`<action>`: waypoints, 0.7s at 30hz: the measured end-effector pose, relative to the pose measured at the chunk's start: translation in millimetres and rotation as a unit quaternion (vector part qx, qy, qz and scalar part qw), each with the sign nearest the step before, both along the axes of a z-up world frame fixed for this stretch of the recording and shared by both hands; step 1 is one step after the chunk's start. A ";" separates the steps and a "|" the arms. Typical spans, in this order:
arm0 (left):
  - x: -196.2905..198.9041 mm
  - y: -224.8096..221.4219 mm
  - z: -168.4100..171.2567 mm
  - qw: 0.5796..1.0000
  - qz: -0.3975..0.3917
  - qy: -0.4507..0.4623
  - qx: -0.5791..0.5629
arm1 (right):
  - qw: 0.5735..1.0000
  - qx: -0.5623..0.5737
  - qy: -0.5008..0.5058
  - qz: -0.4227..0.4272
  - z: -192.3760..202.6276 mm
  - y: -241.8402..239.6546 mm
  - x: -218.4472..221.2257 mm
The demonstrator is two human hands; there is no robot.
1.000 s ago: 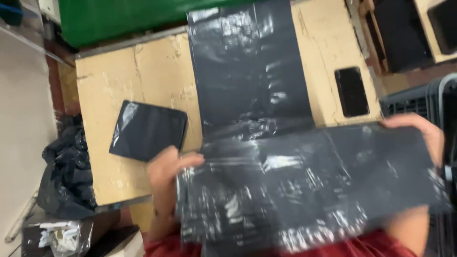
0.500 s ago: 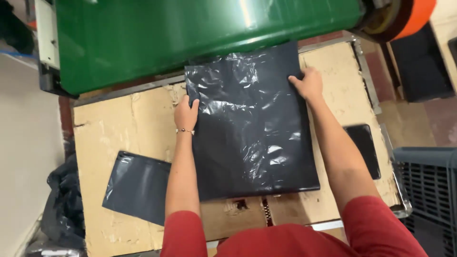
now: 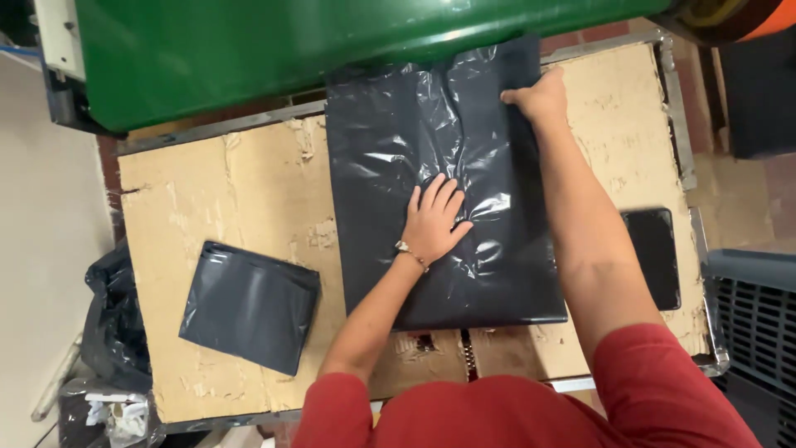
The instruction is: Folding plastic bags and stacking them on a work surface
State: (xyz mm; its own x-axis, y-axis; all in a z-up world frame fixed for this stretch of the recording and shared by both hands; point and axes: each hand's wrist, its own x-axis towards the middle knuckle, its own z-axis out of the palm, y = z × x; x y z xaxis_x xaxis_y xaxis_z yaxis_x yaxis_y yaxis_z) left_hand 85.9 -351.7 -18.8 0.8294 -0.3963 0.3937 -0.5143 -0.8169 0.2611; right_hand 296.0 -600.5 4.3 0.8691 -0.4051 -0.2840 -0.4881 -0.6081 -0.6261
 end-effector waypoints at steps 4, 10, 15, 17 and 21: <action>6.7 6.8 -11.0 0.986 -0.002 0.097 -0.137 | 0.972 0.224 -0.060 -0.039 6.2 13.4 -4.1; 16.8 103.9 -9.4 0.422 0.041 0.540 -0.727 | 0.945 0.109 -0.254 0.175 102.6 -20.6 -201.8; -24.0 176.2 -60.3 0.479 0.100 0.482 -0.727 | 0.956 0.164 -0.239 0.045 81.4 -15.7 -329.8; -43.4 194.8 -80.1 0.505 0.127 0.456 -0.721 | 0.964 0.180 -0.173 -0.091 61.9 -13.1 -363.5; -117.0 184.0 -23.8 0.642 0.185 0.392 -0.633 | 0.990 0.010 -0.056 0.127 89.9 -0.4 -399.8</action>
State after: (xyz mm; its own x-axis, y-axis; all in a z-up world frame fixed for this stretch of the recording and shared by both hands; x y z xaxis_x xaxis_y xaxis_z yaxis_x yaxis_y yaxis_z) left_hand -31.1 -167.7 -42.6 0.9140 0.1110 -0.3903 0.3490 0.2759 0.8956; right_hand -103.8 -601.0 94.2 0.9689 -0.1640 -0.1855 -0.2471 -0.6900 -0.6803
